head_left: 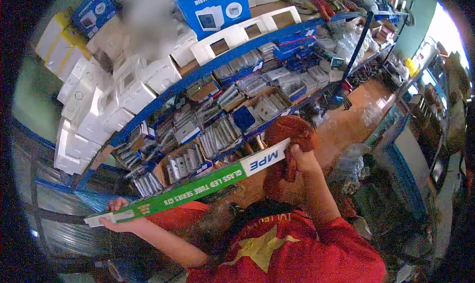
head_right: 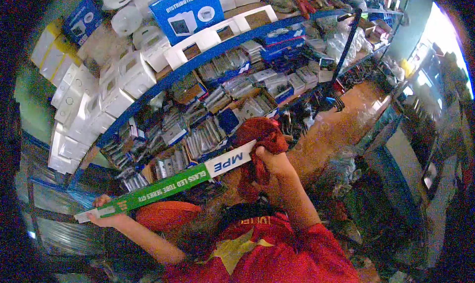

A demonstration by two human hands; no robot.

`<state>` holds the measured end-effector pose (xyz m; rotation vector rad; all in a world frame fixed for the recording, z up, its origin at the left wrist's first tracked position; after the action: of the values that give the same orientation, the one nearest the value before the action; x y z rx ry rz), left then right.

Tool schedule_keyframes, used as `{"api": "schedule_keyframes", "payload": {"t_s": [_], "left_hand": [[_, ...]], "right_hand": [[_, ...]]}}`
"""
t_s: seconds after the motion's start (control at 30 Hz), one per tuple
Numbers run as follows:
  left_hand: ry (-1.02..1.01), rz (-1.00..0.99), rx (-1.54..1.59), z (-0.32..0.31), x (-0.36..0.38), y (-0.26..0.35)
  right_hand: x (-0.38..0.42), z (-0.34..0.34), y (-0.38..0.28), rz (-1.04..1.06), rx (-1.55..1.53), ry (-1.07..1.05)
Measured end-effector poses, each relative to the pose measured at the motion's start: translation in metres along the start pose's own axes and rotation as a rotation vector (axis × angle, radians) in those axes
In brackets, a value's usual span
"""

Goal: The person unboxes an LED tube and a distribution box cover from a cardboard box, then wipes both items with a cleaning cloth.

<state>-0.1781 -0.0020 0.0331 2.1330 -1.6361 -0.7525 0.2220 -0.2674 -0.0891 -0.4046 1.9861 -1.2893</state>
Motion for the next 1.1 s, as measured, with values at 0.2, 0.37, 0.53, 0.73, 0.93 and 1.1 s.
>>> {"api": "schedule_keyframes", "payload": {"t_s": [0.2, 0.37, 0.53, 0.73, 0.93, 1.1], "left_hand": [[0.009, -0.032, 0.029, 0.016, -0.012, 0.002], [0.039, -0.129, 0.032, 0.028, -0.010, 0.005], [-0.145, -0.135, 0.137, 0.009, 0.007, -0.003], [-0.144, -0.105, -0.078, -0.054, 0.079, -0.044], [-0.555, 0.098, 0.019, -0.068, 0.153, -0.068], [-0.681, 0.040, -0.064, -0.085, 0.181, -0.065]], "right_hand": [[-0.010, 0.006, -0.005, -0.451, -0.150, 0.237], [-0.015, 0.051, 0.018, -0.092, -0.379, 0.338], [-0.002, -0.018, -0.024, -0.130, -0.735, 0.333], [0.049, -0.103, -0.020, -0.571, -0.695, 0.219], [-0.003, -0.105, 0.002, -0.626, -0.496, 0.446], [-0.031, -0.075, 0.042, -0.505, -0.531, 0.516]]}}
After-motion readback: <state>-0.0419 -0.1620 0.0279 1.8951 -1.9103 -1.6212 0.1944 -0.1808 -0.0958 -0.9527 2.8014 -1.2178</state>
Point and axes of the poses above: each hand's wrist, its own x-axis away from the middle knuckle, its own z-axis out of the back of the hand, y = z × x, the point moved 1 cm from there along -x, towards the middle knuckle, and after that the axes turned 9 degrees about z, right-handed, at the moved point
